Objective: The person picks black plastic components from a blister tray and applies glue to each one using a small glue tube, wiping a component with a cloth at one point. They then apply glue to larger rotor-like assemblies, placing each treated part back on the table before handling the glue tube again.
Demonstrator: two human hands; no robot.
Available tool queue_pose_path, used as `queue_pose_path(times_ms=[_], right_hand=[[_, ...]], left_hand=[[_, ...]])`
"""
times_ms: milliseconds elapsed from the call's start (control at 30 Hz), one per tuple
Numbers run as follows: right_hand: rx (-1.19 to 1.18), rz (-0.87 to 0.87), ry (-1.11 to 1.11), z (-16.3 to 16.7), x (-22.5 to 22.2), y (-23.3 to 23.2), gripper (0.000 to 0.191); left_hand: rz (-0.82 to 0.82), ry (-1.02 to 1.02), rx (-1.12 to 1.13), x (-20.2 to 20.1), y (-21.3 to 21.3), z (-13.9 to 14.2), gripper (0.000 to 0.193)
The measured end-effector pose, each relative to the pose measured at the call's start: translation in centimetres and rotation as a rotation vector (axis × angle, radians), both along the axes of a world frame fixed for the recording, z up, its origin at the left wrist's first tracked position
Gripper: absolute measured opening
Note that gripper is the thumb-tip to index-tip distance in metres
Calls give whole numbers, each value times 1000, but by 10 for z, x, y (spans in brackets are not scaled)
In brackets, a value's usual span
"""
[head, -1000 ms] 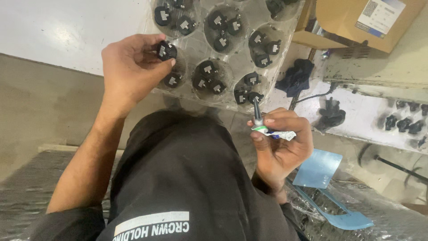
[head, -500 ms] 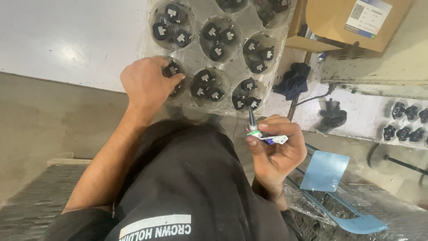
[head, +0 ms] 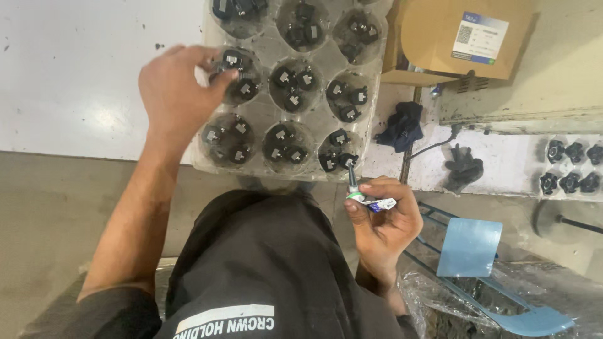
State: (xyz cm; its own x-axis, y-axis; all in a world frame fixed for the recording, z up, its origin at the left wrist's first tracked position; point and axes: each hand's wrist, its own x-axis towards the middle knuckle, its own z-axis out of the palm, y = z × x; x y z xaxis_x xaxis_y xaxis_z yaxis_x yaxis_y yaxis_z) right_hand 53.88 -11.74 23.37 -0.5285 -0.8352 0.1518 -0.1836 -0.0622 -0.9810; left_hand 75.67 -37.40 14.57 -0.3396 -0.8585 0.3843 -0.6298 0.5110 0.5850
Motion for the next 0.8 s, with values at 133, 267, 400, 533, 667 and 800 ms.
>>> queue_pose_path(times_ms=[133, 267, 400, 533, 667, 800], right_hand=[[10, -65, 21, 1, 4, 3, 29], [36, -152, -9, 1, 7, 9, 29], [26, -201, -16, -2, 1, 15, 27], [-41, -210, -29, -8, -5, 14, 27], [-56, -225, -93, -6, -8, 12, 23], [-53, -122, -106, 1, -9, 5, 19]], left_hand=[[-66, -117, -199, -22, -73, -19, 33], [-144, -208, -138, -41, -114, -34, 38], [-89, -539, -101, -60, -133, -34, 25], [-117, -383, -94, -58, -127, -27, 18], [-167, 245, 402, -38, -84, -1, 29], [-370, 867, 840, -45, -12, 27, 48]])
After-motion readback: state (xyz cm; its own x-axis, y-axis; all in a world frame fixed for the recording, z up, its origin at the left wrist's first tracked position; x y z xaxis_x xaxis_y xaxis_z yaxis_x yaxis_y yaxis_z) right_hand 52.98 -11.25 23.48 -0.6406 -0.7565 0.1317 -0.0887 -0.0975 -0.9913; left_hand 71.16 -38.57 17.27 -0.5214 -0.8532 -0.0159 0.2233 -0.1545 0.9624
